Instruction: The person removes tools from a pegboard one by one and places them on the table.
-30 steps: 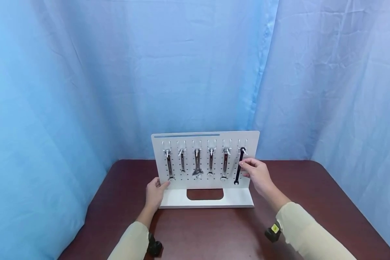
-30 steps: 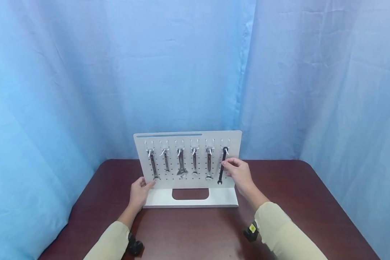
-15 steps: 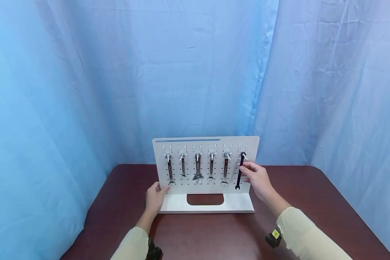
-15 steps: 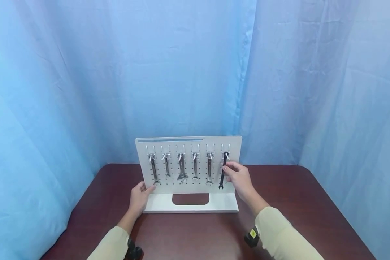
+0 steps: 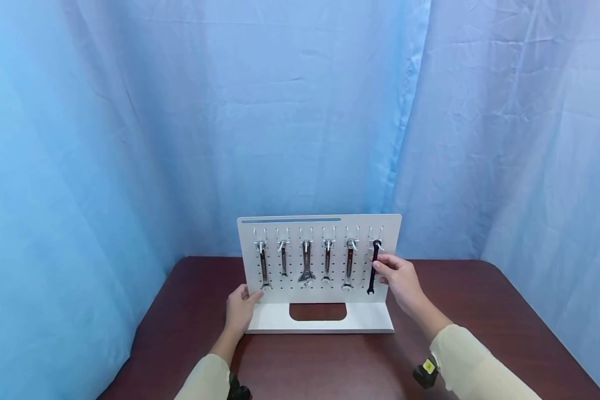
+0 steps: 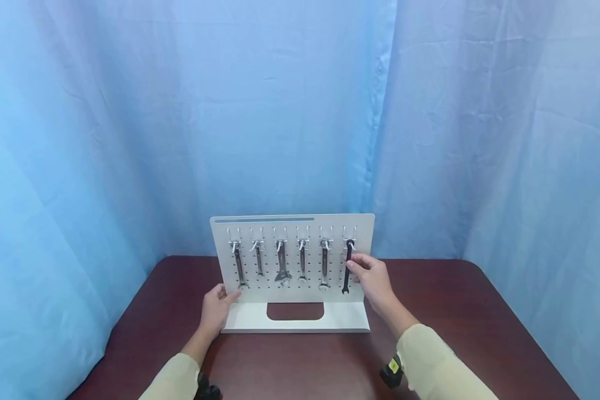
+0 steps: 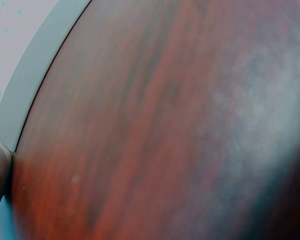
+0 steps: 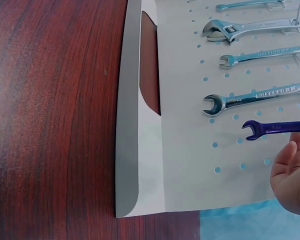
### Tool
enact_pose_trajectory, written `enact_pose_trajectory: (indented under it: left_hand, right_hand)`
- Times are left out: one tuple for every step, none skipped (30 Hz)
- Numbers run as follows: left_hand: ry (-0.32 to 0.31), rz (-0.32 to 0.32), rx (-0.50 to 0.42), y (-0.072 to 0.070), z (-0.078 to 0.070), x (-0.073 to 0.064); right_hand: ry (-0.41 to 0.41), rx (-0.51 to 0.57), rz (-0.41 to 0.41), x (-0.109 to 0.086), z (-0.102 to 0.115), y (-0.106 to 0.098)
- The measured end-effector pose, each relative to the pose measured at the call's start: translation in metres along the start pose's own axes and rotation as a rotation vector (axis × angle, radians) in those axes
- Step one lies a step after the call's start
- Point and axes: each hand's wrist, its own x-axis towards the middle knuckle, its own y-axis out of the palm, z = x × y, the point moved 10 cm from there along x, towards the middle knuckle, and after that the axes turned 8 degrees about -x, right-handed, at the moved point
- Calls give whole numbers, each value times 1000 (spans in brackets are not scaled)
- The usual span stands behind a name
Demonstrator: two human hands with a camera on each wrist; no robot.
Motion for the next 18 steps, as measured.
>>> enact_pose_trajectory:
  left_hand:
    - [3,-2,3,0,0,0]
    - [5,-2,4,0,-1,0]
    - [5,-1,8,0,-2,0]
    - [2,-2,11,0,-2,0]
    - [0,-2,13,1,-2,-1]
    - [0,-1,15,2,-2,-1]
    - [0,0,13,2,-2,-1]
    - [-1,2,14,2,-2,-1]
    - [-4,4,17,2,-1,-2]
    - [-4,4,16,1,-1,-2]
    - [-2,5,17,0,-1,-2]
    - [2,5,17,-1,-1,-2]
    - [3,3,16,-2,-1,-2]
    - [5,2,18,-3,-1,-2]
    - [8,2,19,-3,-1,-2]
    - [12,2,18,-3,-2,-2]
    - [13,2,16,-2,-2,-2]
    - [15,4,15,-1,-2,-2]
  right_hand:
    - [-8,2,-1,-1,1,0]
    - [-13,5,-4,-1,2,-1]
    - [-18,5,-3,-2,2,-1]
    - [-22,3,-2,-2,3,-1]
    - [-25,-3,-1,-3,3,-2]
    - [-27,-10,0,-4,3,-3]
    - [-30,-18,1,-5,4,-4]
    - [-33,-24,3,-7,4,-4]
    - [-37,-29,8,-9,4,-5]
    - [-39,-36,10,-10,4,-5]
    - [-43,-35,16,-12,5,-5]
    - [-49,-29,19,-13,5,-5]
    - [-58,-26,24,-15,6,-5]
    - [-65,-17,27,-16,6,-5]
    - [-72,-10,31,-17,7,-6]
    - [-78,-5,29,-19,8,-7]
    - [-87,-2,28,-20,9,-9]
    - [-95,-8,22,-22,10,-11]
